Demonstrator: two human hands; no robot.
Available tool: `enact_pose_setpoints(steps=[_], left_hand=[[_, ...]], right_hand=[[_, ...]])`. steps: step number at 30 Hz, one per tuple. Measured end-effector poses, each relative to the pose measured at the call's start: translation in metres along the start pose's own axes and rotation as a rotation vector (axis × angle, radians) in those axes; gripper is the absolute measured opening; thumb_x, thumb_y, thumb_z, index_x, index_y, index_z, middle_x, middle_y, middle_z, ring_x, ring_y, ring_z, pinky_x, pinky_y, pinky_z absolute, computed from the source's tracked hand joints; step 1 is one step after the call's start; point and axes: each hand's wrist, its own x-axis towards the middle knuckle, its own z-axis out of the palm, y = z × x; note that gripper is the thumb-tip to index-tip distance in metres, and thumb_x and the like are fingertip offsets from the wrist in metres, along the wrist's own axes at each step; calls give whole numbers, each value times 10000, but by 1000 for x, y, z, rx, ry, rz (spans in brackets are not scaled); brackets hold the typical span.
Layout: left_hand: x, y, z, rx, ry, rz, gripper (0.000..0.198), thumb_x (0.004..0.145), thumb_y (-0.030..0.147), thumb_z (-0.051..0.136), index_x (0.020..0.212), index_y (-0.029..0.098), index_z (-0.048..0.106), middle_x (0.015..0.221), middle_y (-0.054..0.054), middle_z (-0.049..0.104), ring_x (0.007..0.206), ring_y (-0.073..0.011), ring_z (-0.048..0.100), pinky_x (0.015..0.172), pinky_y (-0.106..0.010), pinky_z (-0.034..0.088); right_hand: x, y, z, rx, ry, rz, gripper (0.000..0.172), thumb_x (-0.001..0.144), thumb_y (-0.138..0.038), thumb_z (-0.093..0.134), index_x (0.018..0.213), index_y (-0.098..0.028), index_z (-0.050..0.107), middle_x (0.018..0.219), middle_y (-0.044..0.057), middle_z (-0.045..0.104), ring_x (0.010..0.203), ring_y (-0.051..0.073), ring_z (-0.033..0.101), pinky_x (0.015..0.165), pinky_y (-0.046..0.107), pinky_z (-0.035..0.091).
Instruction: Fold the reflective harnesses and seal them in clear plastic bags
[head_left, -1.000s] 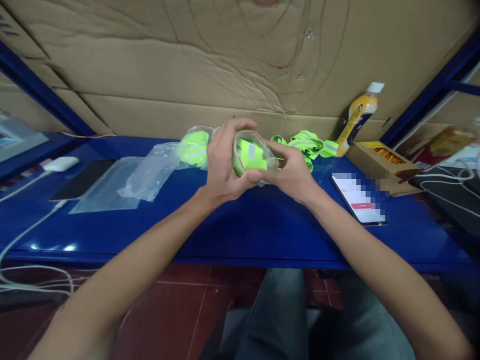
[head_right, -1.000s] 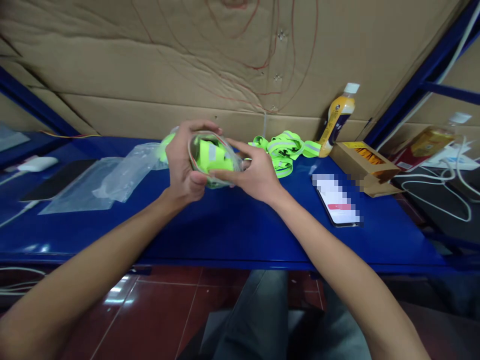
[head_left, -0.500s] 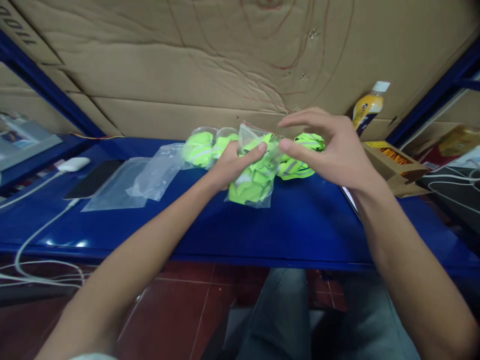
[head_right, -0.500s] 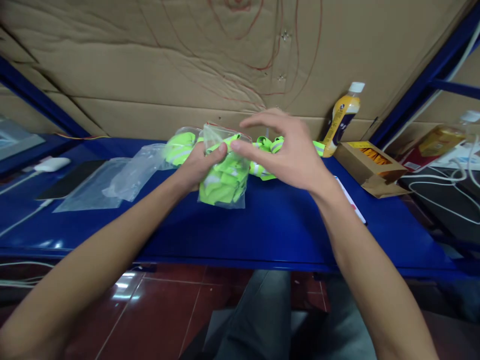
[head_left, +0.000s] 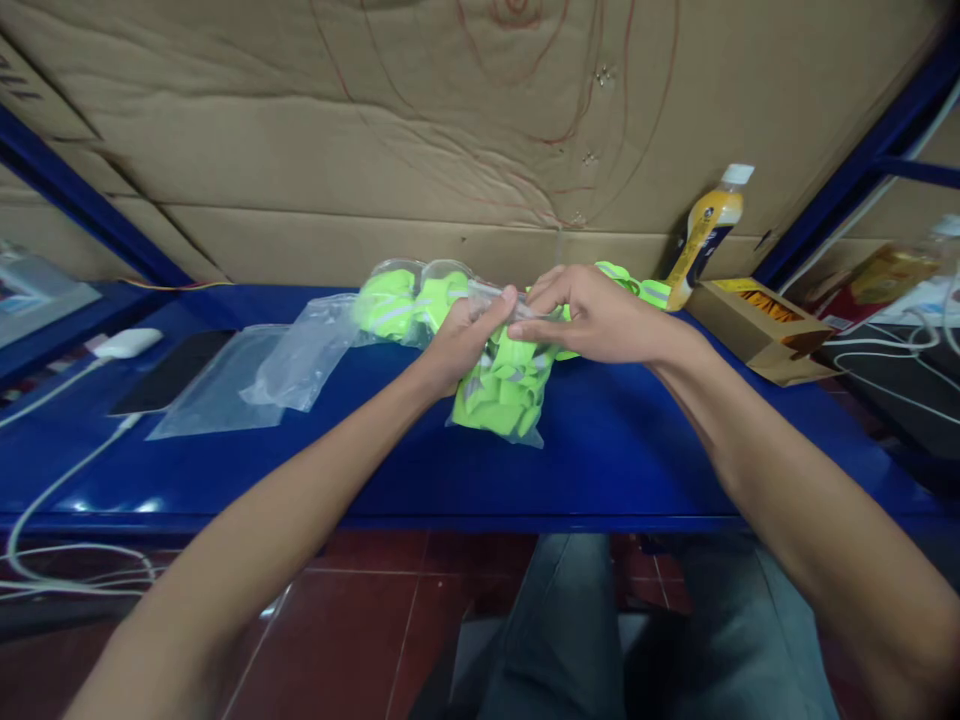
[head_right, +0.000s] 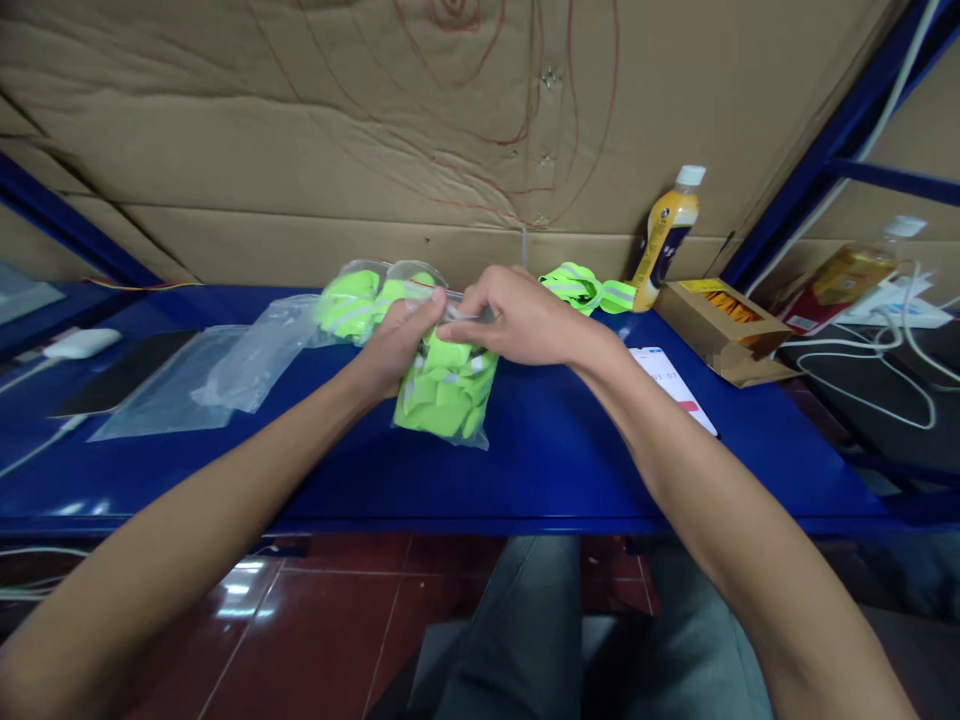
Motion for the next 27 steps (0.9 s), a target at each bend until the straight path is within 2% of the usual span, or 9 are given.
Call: enact_pose_setpoints(steps=[2,4,7,10,12,16,20,23,27], left_hand=[[0,0,1,-23,26,21,646,896,797,767,706,194,632,660,-22,616,674,-194,662,661,-317,552],[2,-1,0,-68,39,35,641,915,816,725,751,198,685,700,-45,673,779,-244,734,739,-353,598],[5,2,-5,-122,4,53,638,850,822,792,997,201,790,937,-89,794,1082,-335,786,924,-414,632],[5,6,-6,-82,-38,64,660,737,688,968,1145,197,799,1108,-92,817,1251,-345,747,1045,-399,598],[3,7,-4,-68,-51,50,599,737,613,1000,1099,178,803,1112,-94,821,1246,-324,747,1059,-374,586],[-1,7,0,-91,-84,20,531,735,535,1019,1045,163,798,1101,-101,824,1153,-301,770,990,-347,609],[-3,7,0,-96,-29,-26,623,705,425,1041,1213,168,789,1237,-124,805,1103,-292,774,945,-363,634],[-4,7,0,-88,70,-85,580,664,397,1053,1117,153,787,1110,-115,804,951,-263,773,842,-358,645],[-4,7,1,-99,152,-51,549,654,380,1056,1079,169,779,1022,-87,792,911,-256,771,810,-353,648]], right_hand=[[-1,2,-3,52,-54,63,622,991,-625,737,587,-201,528,576,-56,328,617,106,298,629,315,263],[-1,4,-3,79,-35,81,599,987,-634,733,615,-198,557,583,-56,341,616,103,304,614,309,254],[1,10,1,113,168,51,493,933,-625,788,714,-196,684,680,-27,552,707,136,480,686,303,391],[4,16,7,150,410,14,371,828,-550,903,765,-213,764,881,32,724,898,204,632,863,363,513],[5,19,10,202,413,21,333,796,-504,935,739,-218,775,918,51,758,919,214,659,889,379,531],[2,27,15,388,332,93,375,745,-529,975,723,-212,775,816,37,754,818,195,659,787,352,529],[-4,44,17,693,648,106,441,693,-599,999,819,-253,757,803,-7,706,829,179,691,818,351,578],[-8,50,18,839,817,135,536,591,-626,1042,870,-290,731,819,-32,697,828,164,695,855,346,614],[-11,48,25,847,596,238,646,575,-722,1007,1005,-285,802,952,10,782,796,152,681,749,302,597]])
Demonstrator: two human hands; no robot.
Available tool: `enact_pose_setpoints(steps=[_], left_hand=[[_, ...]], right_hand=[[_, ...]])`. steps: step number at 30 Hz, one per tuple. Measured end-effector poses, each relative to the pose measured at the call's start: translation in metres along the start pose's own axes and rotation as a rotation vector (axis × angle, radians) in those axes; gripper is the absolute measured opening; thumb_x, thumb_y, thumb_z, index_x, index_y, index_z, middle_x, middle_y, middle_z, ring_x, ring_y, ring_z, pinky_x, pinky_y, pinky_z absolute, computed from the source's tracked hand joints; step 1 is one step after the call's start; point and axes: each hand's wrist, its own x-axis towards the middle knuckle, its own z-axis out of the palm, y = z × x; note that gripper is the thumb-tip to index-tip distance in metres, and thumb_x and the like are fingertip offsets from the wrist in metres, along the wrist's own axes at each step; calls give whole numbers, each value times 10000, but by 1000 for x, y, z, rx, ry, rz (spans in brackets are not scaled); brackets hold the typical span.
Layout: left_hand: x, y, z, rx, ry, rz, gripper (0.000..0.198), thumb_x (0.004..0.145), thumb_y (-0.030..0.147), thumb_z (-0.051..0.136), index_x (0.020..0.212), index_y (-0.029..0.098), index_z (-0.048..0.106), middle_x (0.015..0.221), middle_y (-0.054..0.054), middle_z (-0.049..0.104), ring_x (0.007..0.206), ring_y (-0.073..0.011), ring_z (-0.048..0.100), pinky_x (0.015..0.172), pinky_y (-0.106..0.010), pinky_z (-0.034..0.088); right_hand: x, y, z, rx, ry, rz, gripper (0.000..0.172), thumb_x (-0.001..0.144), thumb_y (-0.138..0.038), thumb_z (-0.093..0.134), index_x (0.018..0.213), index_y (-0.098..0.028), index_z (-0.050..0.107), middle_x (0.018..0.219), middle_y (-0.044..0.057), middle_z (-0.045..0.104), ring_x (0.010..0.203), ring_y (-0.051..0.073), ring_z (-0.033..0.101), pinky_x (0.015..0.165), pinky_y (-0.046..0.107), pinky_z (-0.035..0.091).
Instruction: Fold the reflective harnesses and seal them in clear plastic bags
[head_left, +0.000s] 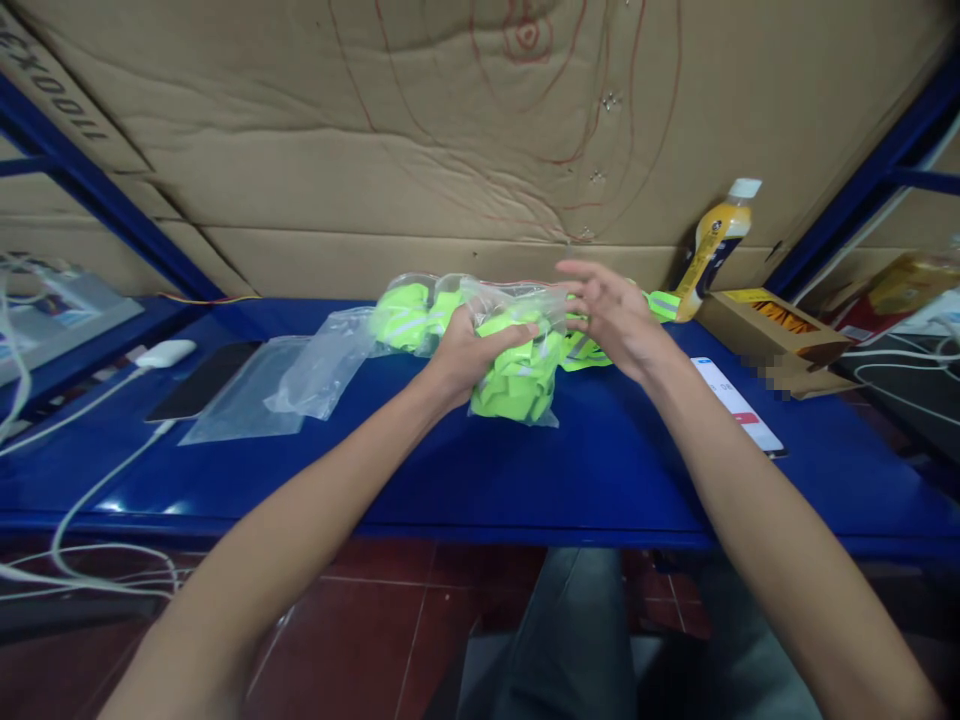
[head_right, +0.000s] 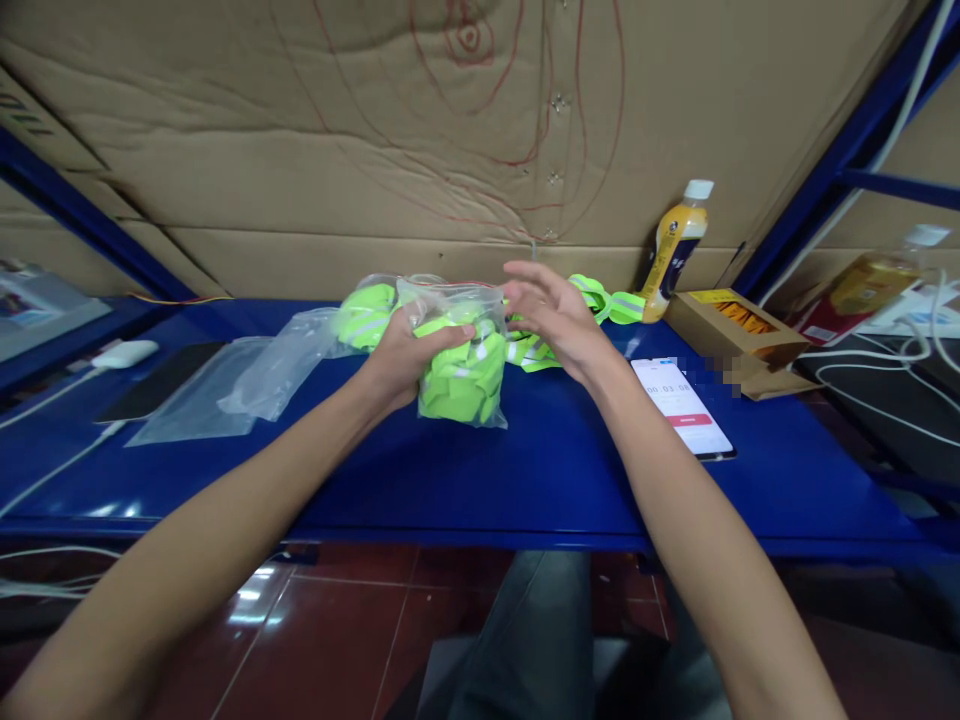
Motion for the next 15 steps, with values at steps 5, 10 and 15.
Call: enact_pose_setpoints(steps=[5,10,15], left_hand=[[-1,-1,1,85,-61,88,539,688,378,1047,1130,179,810,1131,-100,813,1094,-308,782,967,-399,657],[2,-2,3,38,-14,62,492,838,586,932,1080,172,817,1078,-98,830,1006,-266,799,884,-348,663],[2,-1,5,-78,7,64,411,771,466,1007,997,169,836,960,-61,825,853,-201,780,785,-295,653]], right_hand=[[-2,14,8,-148,26,-72,514,633,-686,996,772,-224,820,791,20,769,721,149,634,709,298,536],[-6,18,16,-393,135,-275,667,795,-863,779,674,-208,745,646,11,658,632,141,525,632,309,434],[-9,20,26,-303,200,-271,668,740,-880,806,697,-216,749,706,19,713,673,156,587,668,317,487]])
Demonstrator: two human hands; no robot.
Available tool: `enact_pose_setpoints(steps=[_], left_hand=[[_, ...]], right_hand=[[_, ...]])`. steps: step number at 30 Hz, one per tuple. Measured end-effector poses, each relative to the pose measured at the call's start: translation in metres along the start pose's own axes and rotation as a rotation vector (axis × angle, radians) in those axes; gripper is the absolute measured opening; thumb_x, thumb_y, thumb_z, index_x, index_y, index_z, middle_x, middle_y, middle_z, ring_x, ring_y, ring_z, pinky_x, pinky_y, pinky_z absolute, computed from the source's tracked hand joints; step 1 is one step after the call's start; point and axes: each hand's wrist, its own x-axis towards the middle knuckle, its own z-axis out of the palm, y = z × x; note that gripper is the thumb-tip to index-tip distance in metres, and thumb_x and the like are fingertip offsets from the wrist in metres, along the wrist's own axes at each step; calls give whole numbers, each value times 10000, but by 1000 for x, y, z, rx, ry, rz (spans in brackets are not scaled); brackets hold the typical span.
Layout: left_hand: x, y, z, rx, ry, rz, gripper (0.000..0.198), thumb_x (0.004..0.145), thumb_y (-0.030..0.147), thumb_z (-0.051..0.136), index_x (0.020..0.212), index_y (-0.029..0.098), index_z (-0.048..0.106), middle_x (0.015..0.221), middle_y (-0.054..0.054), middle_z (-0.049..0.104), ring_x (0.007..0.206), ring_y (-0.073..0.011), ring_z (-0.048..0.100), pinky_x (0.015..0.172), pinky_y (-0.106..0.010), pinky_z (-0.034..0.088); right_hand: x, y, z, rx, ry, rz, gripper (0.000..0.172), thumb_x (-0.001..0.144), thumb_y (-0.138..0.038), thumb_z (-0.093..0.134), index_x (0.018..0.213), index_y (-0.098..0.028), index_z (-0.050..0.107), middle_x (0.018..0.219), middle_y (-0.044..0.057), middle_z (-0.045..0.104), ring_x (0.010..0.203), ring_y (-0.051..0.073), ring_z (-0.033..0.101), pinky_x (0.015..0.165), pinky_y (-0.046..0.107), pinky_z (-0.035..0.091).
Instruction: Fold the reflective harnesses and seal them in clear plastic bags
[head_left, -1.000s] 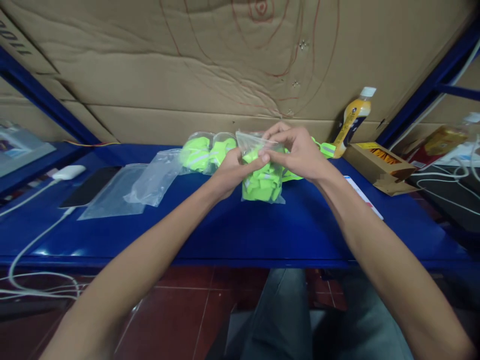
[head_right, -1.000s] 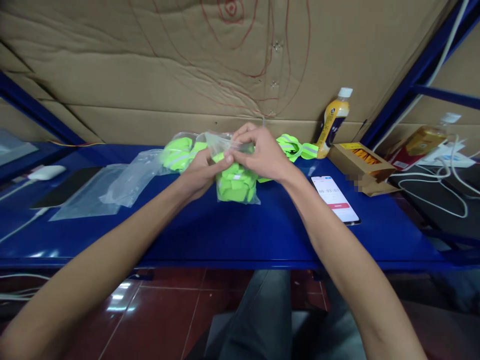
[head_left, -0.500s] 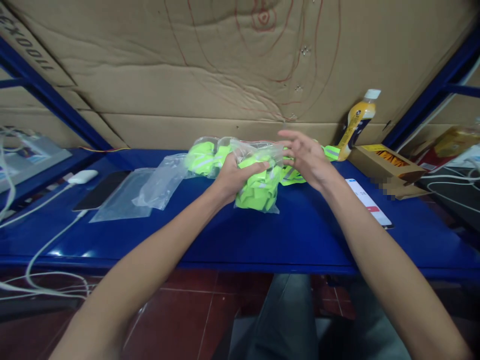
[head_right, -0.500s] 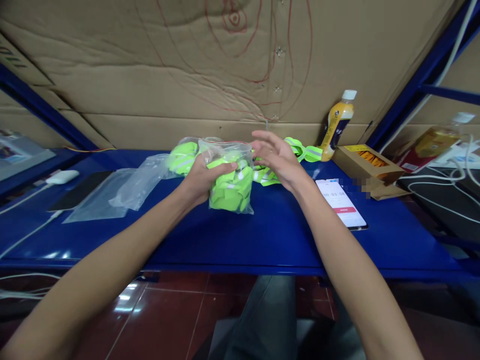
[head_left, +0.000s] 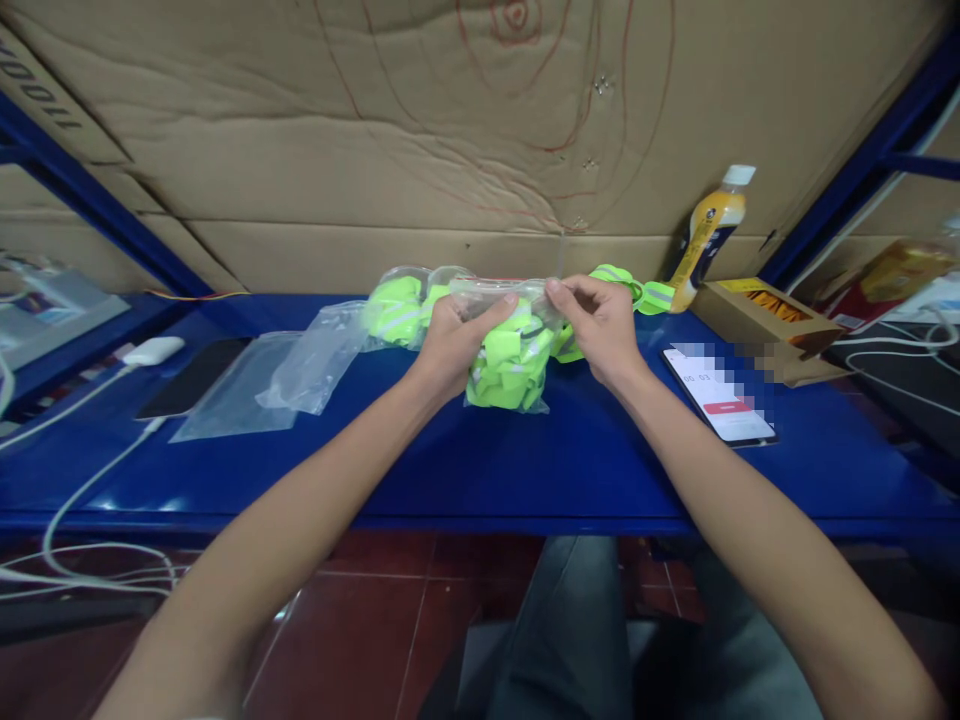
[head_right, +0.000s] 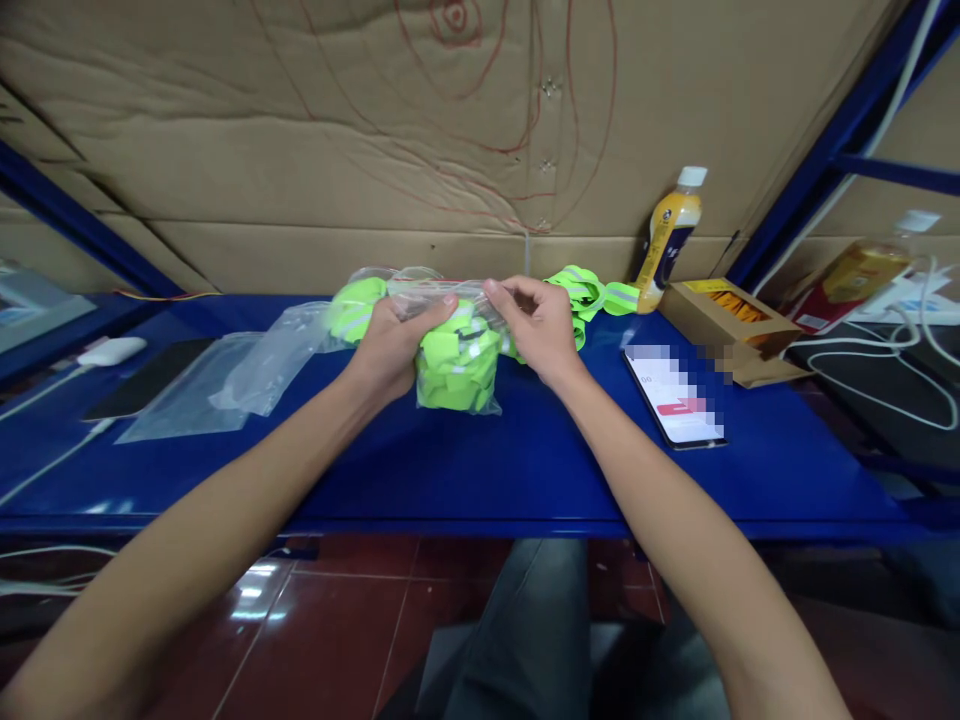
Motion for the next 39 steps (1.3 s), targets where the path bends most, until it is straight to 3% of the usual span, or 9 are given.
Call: enact_pose_setpoints(steps=[3,6,9,14,19,24,28,32,39], left_hand=[[0,-4,-1,14,51,45,391,794,503,986,857,160,808,844,-46,791,726,-174,733,682,-288,622],[4,-9,-4,15,119,69,464,829,591,940,778,167,760,777,-37,756,671,-162,700,654,-295,601],[9,-11,-6,-58,175,104,498,837,666,905,818,189,763,811,-37,770,748,-186,736,729,-319,619],[11,-11,-9,-13,157,183,442,803,612,947,881,199,806,926,-66,817,868,-214,764,869,-355,633],[14,-8,-15,60,183,179,423,728,589,987,867,222,829,921,-51,817,834,-204,736,767,-323,613],[16,-11,-18,80,176,195,409,750,579,980,845,206,843,825,-49,791,808,-196,738,790,-320,611],[14,-15,-16,82,173,204,379,800,578,946,853,219,836,865,-44,805,844,-189,749,812,-312,606],[13,-14,-16,52,118,169,367,811,552,946,861,207,828,861,-46,796,856,-193,762,819,-309,602],[11,-12,-17,125,159,208,352,799,523,961,896,205,846,908,-49,817,822,-176,739,813,-284,599]], right_hand=[[-2,3,3,189,77,144,576,617,-776,953,705,-233,780,718,11,738,672,161,628,697,332,547],[-3,5,0,298,52,263,475,562,-635,1035,722,-248,810,746,11,770,704,175,683,745,352,599],[-2,8,-6,324,15,285,410,568,-548,1048,757,-251,838,796,20,801,760,189,729,788,365,622],[-1,16,-5,408,103,350,311,584,-434,1013,723,-248,806,809,-3,786,787,157,712,792,316,614],[1,21,-1,526,169,475,305,578,-332,977,754,-245,744,832,-12,771,857,166,712,819,297,619],[0,20,0,439,183,388,332,614,-389,969,768,-238,717,814,-23,722,790,134,648,753,274,552],[-3,19,2,387,159,323,344,645,-487,968,760,-247,751,838,-16,727,784,134,619,749,286,525],[-3,18,4,363,171,254,326,621,-460,994,735,-255,769,811,-20,724,769,138,613,763,299,524],[-9,11,13,377,130,332,338,668,-511,954,839,-257,812,910,7,786,866,183,698,871,347,573]])
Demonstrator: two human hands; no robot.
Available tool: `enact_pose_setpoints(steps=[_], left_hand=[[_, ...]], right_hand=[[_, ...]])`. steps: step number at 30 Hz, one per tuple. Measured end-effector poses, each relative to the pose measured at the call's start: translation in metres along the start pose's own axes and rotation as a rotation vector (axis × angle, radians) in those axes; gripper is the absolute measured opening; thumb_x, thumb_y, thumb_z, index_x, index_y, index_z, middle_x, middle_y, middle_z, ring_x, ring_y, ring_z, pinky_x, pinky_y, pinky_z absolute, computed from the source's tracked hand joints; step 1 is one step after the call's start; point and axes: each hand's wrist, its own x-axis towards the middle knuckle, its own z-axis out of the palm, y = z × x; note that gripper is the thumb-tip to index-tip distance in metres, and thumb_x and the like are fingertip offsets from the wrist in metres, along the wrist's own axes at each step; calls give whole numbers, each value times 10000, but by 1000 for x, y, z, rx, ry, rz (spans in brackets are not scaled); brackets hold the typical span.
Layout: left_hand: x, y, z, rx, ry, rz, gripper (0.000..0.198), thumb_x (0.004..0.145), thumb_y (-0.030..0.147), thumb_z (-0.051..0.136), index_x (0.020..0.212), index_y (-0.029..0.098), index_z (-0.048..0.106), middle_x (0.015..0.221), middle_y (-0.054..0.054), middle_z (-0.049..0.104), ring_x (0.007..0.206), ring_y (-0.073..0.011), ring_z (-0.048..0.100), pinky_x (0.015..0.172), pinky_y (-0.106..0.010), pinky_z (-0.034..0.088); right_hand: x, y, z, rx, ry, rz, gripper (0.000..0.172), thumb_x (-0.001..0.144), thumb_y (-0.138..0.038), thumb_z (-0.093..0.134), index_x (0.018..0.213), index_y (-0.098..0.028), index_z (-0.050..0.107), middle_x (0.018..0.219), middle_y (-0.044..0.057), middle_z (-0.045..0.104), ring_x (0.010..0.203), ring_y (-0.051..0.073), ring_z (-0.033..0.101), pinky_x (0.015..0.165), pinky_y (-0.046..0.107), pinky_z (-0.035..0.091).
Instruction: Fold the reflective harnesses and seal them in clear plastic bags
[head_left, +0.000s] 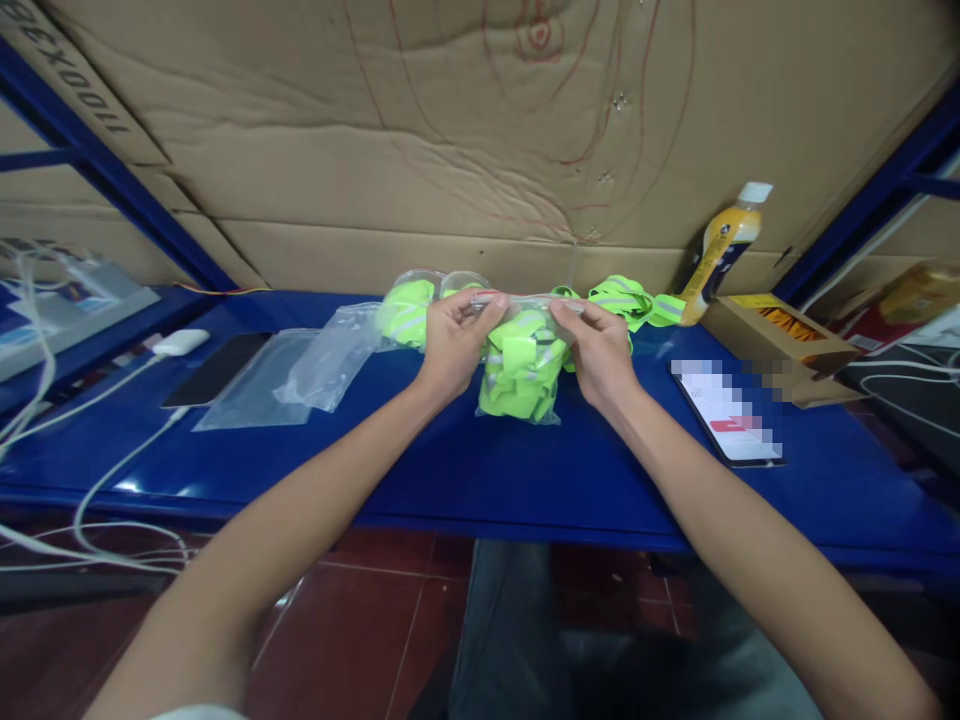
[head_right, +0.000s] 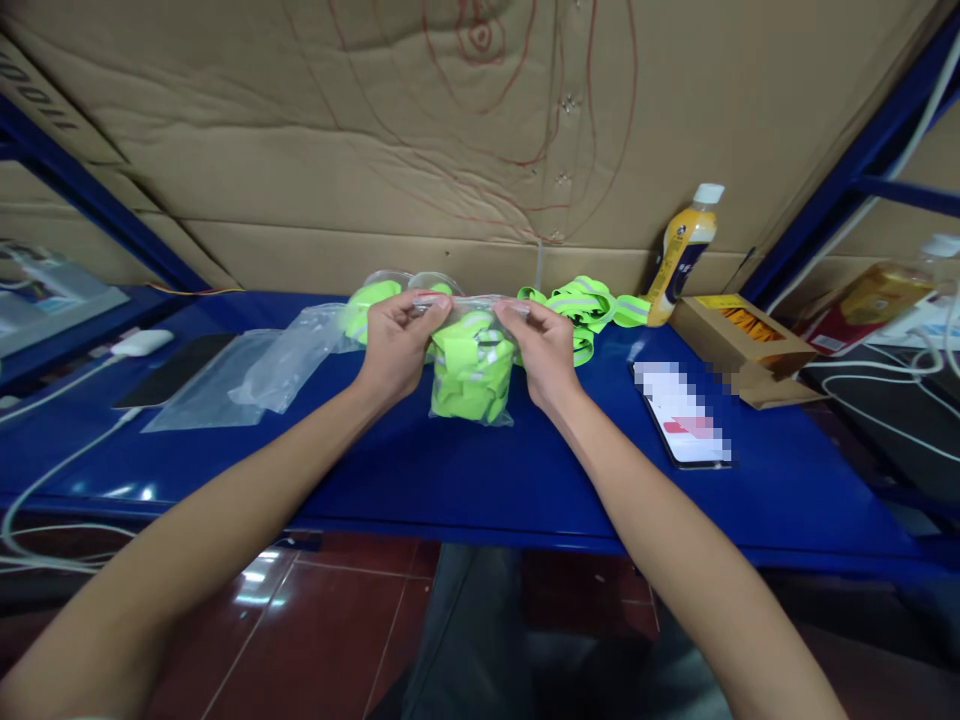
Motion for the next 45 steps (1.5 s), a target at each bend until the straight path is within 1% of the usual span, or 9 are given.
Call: enact_pose_setpoints(steps=[5,10,16,22,27,31,34,39,45], left_hand=[[0,2,1,-68,-122,-127,326,796,484,978,916,204,865,922,-45,812,822,-166,723,801,-271,587],[0,5,4,8,-56,-94,375,736,505,1008,831,185,836,805,-29,761,709,-148,662,683,-252,534],[0,6,7,-21,-123,-190,370,694,484,1023,854,187,871,881,-66,816,775,-184,721,763,-298,583],[-7,15,8,125,-93,-4,291,769,465,973,795,202,851,781,-40,778,726,-168,666,709,-283,534],[-4,14,14,72,-50,-134,355,730,515,974,745,205,802,748,-23,740,686,-164,628,655,-283,514],[-1,9,21,86,-38,-70,364,735,487,986,735,184,785,741,-17,725,690,-147,625,687,-275,515],[-1,4,25,-11,-21,-138,419,703,514,1011,747,168,780,742,-24,730,683,-145,637,687,-273,531],[0,-5,15,-104,-74,-129,491,652,564,1045,802,149,828,800,-59,782,712,-159,690,726,-274,578],[6,-11,-1,-94,-71,-122,480,739,622,990,796,178,816,750,-35,751,654,-157,673,656,-278,568]], right_hand=[[-2,4,4,47,53,-30,246,665,-415,970,791,-255,831,868,-2,787,842,174,684,870,336,557],[-6,7,10,81,58,19,237,673,-413,969,794,-255,839,874,0,767,839,175,674,856,338,550],[-9,9,9,-77,79,-72,232,715,-450,917,768,-250,813,818,2,722,803,186,650,803,347,543],[-11,7,12,-8,-31,46,312,640,-466,982,768,-238,811,794,-4,760,740,162,650,755,317,534],[-9,7,12,36,31,58,292,614,-414,1001,744,-230,815,773,-17,744,718,144,634,732,302,514],[-6,9,10,73,42,82,306,595,-411,996,747,-227,804,779,-4,772,716,157,656,745,319,535],[-1,9,4,55,68,55,317,567,-404,995,742,-226,801,765,-7,772,732,165,662,740,318,539],[10,14,-7,50,58,36,398,525,-446,1015,786,-218,817,806,2,783,773,172,679,791,332,563],[15,22,-13,-51,27,-18,383,608,-517,966,804,-215,840,748,1,762,721,168,657,717,329,555]])
